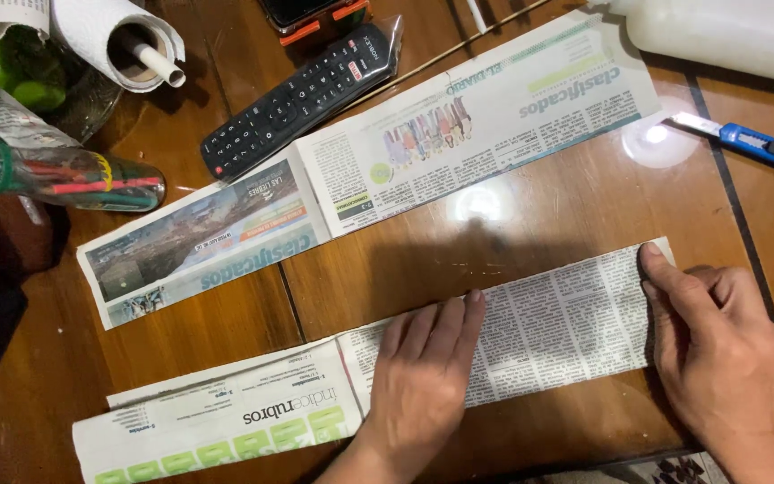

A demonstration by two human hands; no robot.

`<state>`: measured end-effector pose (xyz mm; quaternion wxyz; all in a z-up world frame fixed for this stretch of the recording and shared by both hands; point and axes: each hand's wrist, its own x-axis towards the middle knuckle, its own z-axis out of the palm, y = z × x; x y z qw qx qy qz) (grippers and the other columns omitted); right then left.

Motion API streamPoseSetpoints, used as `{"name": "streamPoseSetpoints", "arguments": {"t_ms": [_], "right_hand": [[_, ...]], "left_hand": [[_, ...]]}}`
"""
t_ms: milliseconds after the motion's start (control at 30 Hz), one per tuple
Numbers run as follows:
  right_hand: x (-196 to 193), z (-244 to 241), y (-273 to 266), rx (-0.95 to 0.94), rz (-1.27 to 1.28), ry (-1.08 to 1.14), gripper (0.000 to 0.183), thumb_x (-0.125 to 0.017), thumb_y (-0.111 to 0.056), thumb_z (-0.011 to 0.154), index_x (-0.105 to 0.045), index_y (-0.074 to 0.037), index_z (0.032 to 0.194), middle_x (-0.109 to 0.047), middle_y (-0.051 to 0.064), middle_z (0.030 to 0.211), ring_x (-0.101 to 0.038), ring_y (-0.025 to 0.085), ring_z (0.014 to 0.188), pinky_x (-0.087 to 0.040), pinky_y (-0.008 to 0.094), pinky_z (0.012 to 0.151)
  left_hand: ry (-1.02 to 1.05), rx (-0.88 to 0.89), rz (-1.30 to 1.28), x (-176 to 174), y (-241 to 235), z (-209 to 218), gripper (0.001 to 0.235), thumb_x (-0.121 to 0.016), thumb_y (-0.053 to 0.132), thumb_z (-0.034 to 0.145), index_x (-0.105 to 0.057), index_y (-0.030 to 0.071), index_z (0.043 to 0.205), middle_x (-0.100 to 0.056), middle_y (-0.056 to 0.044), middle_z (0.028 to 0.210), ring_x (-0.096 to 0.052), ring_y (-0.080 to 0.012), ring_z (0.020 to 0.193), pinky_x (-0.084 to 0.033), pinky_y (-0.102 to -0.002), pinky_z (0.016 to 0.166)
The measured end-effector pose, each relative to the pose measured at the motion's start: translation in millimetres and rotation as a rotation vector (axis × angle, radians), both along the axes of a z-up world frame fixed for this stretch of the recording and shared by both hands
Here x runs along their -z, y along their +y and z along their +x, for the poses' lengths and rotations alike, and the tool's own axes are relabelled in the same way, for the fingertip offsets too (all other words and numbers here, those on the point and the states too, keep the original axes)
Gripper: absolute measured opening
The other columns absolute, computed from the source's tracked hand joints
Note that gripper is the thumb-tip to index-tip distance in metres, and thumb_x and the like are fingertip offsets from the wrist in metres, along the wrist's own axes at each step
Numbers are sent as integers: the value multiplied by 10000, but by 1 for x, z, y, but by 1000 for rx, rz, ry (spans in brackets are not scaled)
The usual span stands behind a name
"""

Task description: Cutting newspaper into strips using a utility knife and folding the strips.

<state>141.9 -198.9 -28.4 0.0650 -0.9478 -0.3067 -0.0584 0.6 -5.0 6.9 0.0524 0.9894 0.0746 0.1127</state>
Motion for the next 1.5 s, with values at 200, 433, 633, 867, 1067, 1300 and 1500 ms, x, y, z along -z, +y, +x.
{"name": "streamPoseSetpoints", "arguments": {"t_ms": [200,433,633,867,1067,1300,1500], "right_hand": [[1,-3,2,18,14,18,267,-644,-250,1024,-660,-275,1289,-557,-9,975,-556,148,703,-374,321,452],[-6,-2,5,10,-39,-16,363,-610,-230,982,-627,-286,1340,-556,96,1152,-573,293,993,-501,422,669],[-20,1,5,-262,346,64,251,-590,102,975,-615,140,1222,-457,393,1176,-544,449,977,-467,451,913],[-49,-35,43,-578,191,10,423,-563,-134,856,-542,6,1255,-509,219,1354,-498,372,1245,-291,568,1086],[-24,-46,60,-639,46,141,546,-261,-364,911,-333,-120,1393,-353,77,1439,-302,281,1340,-140,606,1071],[-14,-53,56,-602,36,-21,734,-451,-471,783,-482,-55,1387,-469,174,1461,-359,452,1393,-337,507,1106],[-11,-54,61,-719,224,70,728,-540,-341,763,-493,119,1324,-429,349,1429,-329,601,1330,-255,610,1158]], "left_hand": [[73,-166,-173,0,-21,-2,497,-390,325,902,-457,-9,1264,-535,-63,1102,-468,-233,1020,-345,-414,888],[-88,-232,-170,3,-24,-7,691,-601,531,796,-468,42,1264,-512,-99,1129,-480,-257,1034,-396,-445,884],[-108,-283,-242,8,-28,-11,751,-640,546,710,-463,87,1277,-508,-86,1148,-481,-277,1036,-354,-453,928],[-186,-278,-280,5,-30,-15,657,-453,530,805,-444,86,1288,-521,-108,1150,-492,-294,1067,-362,-435,920],[-228,-267,-415,-5,-30,-29,614,-516,364,773,-451,29,1284,-532,-124,1240,-483,-283,1165,-291,-492,1027],[-253,-349,-293,-4,-16,-67,521,-549,389,866,-463,112,1298,-438,-24,1386,-425,-298,1303,-258,-630,1050],[-95,-294,-233,-4,16,-103,600,-543,493,830,-438,166,1322,-394,1,1421,-408,-229,1333,-267,-541,1083]]}}
